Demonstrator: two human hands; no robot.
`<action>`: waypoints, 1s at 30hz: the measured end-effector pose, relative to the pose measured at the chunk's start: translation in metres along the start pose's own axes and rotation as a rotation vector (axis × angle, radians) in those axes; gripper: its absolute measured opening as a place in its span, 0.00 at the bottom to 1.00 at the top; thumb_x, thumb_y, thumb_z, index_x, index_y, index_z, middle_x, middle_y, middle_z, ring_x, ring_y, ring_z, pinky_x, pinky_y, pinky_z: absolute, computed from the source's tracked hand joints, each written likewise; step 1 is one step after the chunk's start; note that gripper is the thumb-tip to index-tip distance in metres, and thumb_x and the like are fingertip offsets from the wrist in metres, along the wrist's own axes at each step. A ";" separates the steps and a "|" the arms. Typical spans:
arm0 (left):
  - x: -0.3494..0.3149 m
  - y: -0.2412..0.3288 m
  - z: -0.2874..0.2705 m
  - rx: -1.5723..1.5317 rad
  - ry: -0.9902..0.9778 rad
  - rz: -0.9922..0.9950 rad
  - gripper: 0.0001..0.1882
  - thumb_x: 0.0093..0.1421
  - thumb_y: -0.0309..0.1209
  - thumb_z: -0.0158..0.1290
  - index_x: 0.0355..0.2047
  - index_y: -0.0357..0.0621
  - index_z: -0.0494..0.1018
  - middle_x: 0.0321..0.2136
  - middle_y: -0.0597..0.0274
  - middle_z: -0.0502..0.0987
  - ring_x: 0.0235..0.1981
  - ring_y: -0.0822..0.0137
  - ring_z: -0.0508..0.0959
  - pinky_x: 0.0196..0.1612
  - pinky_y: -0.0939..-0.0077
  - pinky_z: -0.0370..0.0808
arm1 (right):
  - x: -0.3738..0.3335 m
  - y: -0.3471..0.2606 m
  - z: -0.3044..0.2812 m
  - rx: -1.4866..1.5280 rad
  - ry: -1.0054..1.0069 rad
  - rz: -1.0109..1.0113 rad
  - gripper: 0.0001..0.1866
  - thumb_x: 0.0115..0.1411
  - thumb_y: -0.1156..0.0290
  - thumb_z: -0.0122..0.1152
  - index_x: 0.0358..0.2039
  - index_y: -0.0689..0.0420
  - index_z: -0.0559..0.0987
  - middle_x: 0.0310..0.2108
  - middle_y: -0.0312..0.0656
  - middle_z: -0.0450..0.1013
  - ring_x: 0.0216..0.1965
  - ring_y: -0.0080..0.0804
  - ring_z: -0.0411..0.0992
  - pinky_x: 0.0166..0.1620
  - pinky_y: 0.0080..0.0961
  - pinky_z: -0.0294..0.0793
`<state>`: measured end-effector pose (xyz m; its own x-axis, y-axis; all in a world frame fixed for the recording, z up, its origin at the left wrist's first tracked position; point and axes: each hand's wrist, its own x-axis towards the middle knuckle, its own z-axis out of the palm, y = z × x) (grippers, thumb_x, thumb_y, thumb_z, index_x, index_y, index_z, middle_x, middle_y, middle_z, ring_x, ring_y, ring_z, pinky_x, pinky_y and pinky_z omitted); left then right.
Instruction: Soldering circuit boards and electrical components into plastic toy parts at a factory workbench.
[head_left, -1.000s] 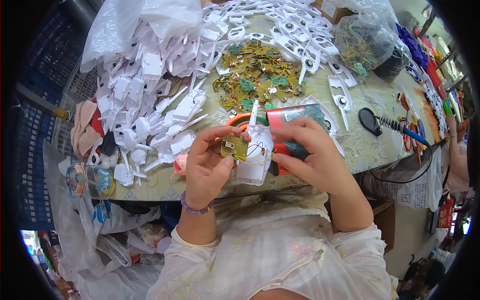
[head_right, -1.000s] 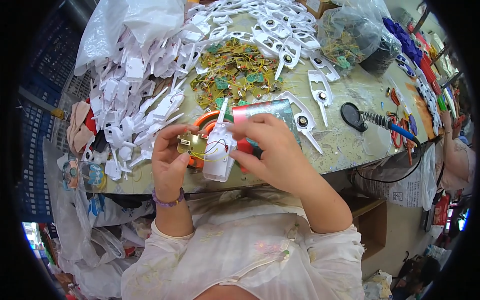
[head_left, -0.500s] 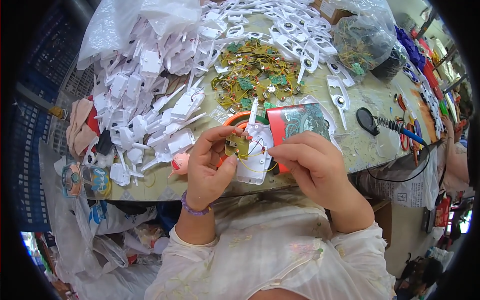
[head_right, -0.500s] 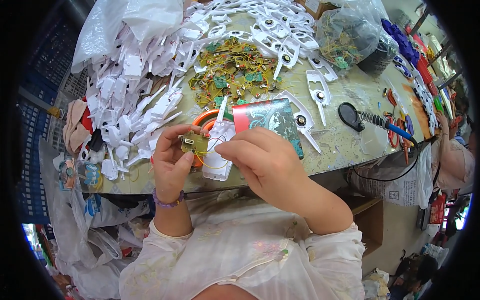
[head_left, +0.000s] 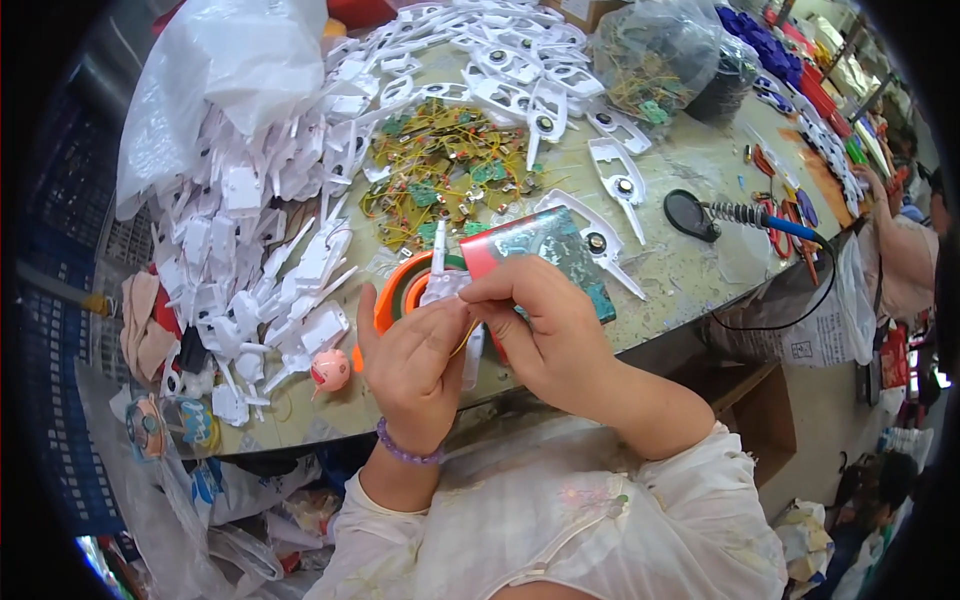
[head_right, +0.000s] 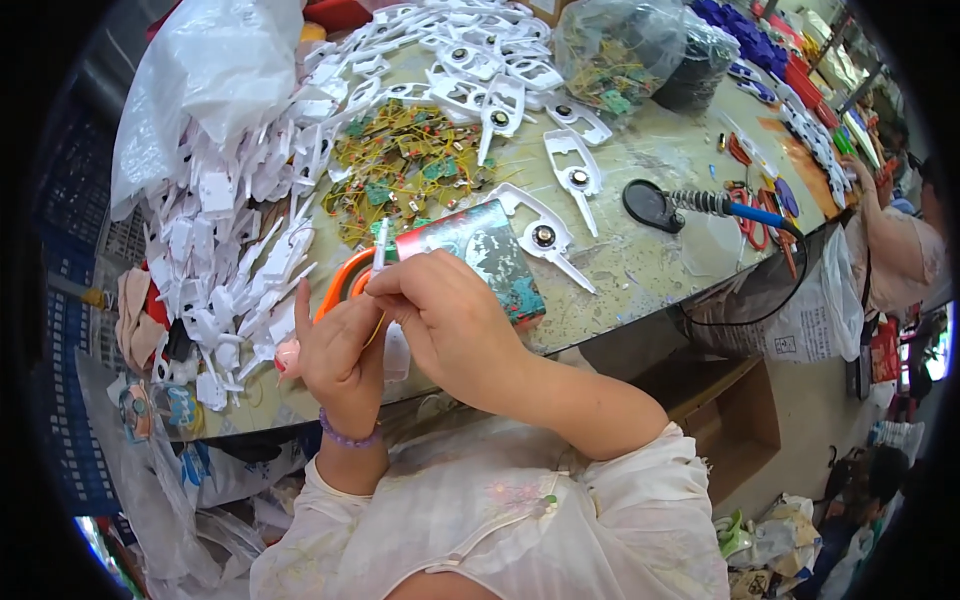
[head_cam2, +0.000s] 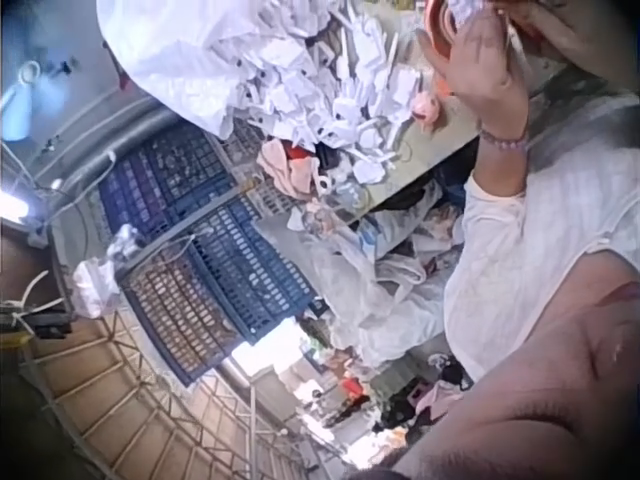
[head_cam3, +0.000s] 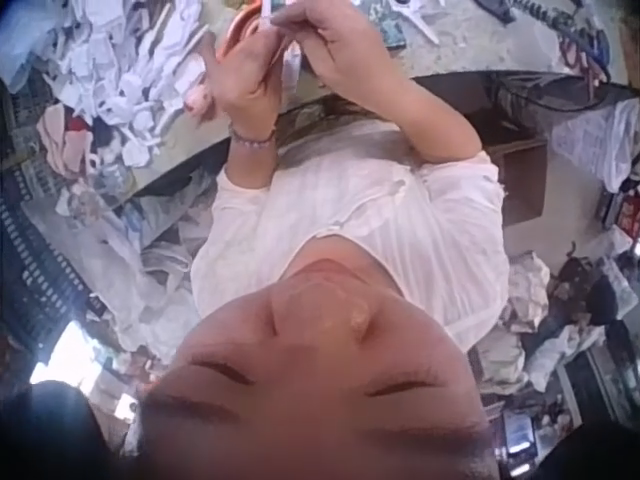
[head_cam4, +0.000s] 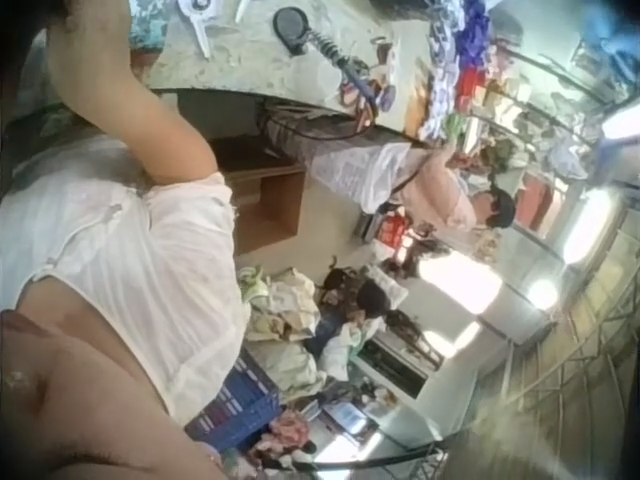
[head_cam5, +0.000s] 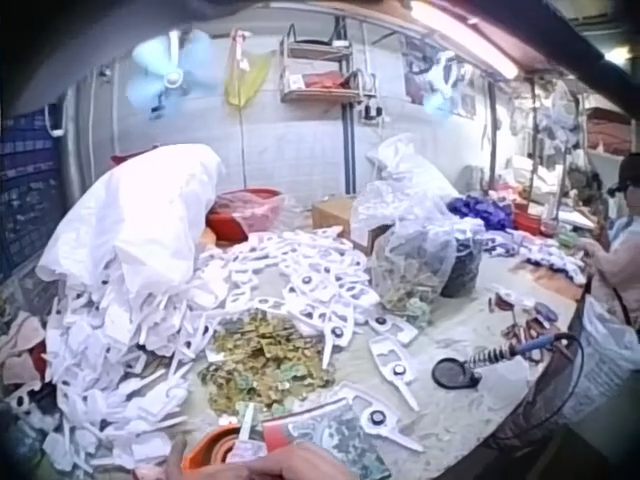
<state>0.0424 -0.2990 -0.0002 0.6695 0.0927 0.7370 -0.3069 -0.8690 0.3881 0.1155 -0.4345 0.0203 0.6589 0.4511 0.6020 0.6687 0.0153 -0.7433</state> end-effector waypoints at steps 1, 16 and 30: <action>0.001 0.002 0.001 -0.012 -0.005 -0.009 0.16 0.45 0.20 0.59 0.36 0.45 0.77 0.31 0.62 0.80 0.33 0.64 0.80 0.59 0.50 0.55 | -0.002 0.000 -0.002 0.016 0.004 0.018 0.07 0.51 0.81 0.57 0.33 0.59 0.74 0.29 0.44 0.71 0.33 0.42 0.69 0.37 0.32 0.69; 0.013 0.005 -0.003 -0.053 -0.025 -0.147 0.09 0.51 0.23 0.59 0.34 0.42 0.76 0.27 0.64 0.79 0.29 0.67 0.78 0.49 0.62 0.67 | 0.027 0.128 -0.101 -1.015 -0.334 0.555 0.09 0.55 0.72 0.52 0.35 0.59 0.77 0.36 0.51 0.72 0.37 0.49 0.72 0.42 0.41 0.70; 0.011 0.007 -0.017 -0.459 -0.173 -0.415 0.10 0.48 0.18 0.58 0.33 0.36 0.77 0.27 0.60 0.79 0.30 0.68 0.76 0.37 0.74 0.71 | 0.029 0.018 -0.053 -0.671 -0.610 -0.652 0.09 0.43 0.68 0.57 0.27 0.55 0.74 0.27 0.36 0.66 0.29 0.28 0.69 0.28 0.24 0.72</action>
<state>0.0358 -0.2960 0.0204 0.8823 0.2638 0.3898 -0.2317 -0.4774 0.8476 0.1649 -0.4681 0.0404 -0.0420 0.8977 0.4386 0.9966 0.0067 0.0819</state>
